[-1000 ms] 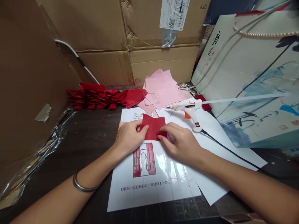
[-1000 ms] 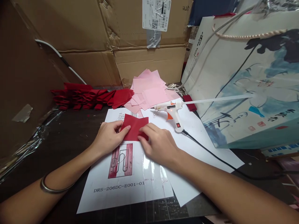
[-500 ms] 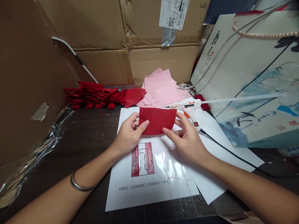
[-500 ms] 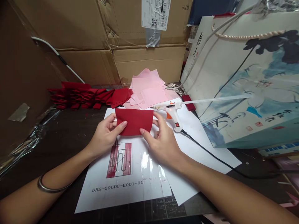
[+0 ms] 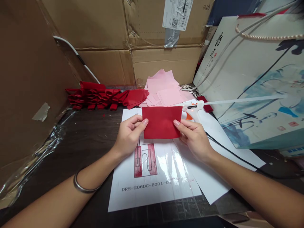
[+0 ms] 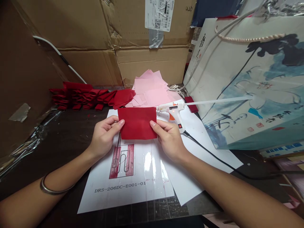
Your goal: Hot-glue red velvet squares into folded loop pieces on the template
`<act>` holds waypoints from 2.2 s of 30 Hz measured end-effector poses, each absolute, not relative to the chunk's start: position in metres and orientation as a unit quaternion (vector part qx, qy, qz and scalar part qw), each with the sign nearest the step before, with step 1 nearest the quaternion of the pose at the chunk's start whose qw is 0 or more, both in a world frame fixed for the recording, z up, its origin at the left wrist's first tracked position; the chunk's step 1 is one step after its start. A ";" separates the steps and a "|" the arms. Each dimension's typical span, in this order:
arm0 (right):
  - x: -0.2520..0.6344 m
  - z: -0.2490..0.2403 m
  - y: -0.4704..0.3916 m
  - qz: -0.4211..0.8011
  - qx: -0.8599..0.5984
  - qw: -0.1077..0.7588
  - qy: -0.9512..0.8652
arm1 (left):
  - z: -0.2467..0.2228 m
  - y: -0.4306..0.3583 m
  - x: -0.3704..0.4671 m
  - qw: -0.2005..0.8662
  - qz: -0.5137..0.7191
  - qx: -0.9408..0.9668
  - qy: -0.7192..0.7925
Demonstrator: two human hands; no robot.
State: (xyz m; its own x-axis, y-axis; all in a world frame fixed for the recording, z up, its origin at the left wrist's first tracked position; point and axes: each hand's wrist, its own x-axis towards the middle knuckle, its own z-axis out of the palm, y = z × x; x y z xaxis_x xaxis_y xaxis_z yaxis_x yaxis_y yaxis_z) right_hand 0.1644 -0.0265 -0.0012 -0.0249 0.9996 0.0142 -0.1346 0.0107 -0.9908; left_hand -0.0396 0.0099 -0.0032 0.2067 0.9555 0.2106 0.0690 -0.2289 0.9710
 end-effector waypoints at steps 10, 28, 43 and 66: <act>0.168 0.004 -0.026 0.483 -0.468 0.427 -0.604 | 0.002 0.008 -0.039 0.524 0.377 0.657 0.390; 0.159 -0.007 -0.032 0.094 -0.539 0.169 -0.820 | -0.001 0.013 -0.030 0.157 0.238 0.797 0.532; 0.165 -0.006 -0.031 0.078 -0.514 0.163 -0.838 | 0.001 0.014 -0.040 0.186 0.203 0.871 0.407; 0.169 -0.008 -0.026 0.093 -0.555 0.207 -0.800 | -0.001 0.015 -0.046 0.133 0.145 0.910 0.365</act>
